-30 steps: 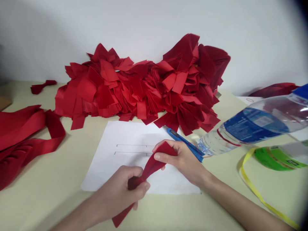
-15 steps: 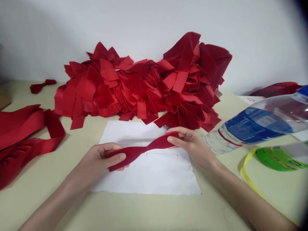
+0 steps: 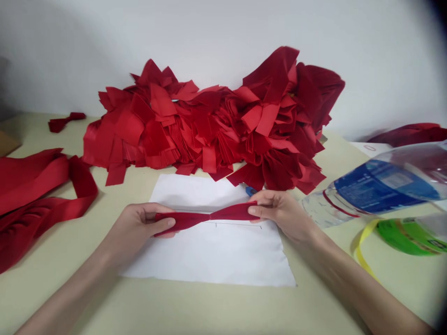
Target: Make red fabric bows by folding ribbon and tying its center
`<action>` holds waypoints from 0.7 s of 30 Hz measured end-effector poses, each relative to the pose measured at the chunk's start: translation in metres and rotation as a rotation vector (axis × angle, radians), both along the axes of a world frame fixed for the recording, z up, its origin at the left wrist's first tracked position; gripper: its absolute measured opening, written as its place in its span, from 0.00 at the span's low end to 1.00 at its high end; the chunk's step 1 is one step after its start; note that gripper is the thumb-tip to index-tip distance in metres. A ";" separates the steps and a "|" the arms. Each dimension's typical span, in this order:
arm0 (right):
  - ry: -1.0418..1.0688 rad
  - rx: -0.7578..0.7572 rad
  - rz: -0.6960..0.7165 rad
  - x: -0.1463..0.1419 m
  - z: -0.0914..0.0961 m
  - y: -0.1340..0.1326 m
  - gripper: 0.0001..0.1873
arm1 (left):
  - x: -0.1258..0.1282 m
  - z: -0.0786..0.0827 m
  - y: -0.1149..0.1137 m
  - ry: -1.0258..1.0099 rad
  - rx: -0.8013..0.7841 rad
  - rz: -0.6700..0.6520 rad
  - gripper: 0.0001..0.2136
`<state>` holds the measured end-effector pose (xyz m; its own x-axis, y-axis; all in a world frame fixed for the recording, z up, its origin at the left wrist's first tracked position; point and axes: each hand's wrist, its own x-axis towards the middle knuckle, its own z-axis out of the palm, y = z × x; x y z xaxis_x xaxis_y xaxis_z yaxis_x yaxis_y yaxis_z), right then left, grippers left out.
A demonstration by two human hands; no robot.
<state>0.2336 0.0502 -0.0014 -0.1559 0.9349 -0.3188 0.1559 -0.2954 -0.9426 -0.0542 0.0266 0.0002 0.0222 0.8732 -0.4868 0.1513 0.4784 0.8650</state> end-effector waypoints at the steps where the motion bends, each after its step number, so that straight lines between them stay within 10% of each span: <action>1: -0.007 0.012 0.003 0.000 0.001 0.000 0.11 | 0.000 0.000 0.000 0.019 0.008 -0.001 0.09; 21: -0.136 0.033 0.041 0.000 0.000 0.001 0.14 | -0.025 -0.018 0.009 0.180 0.183 0.024 0.08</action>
<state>0.2337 0.0516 -0.0010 -0.1517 0.9391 -0.3084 0.2946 -0.2549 -0.9210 -0.0796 0.0354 -0.0174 -0.0721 0.9463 -0.3151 0.3010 0.3219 0.8977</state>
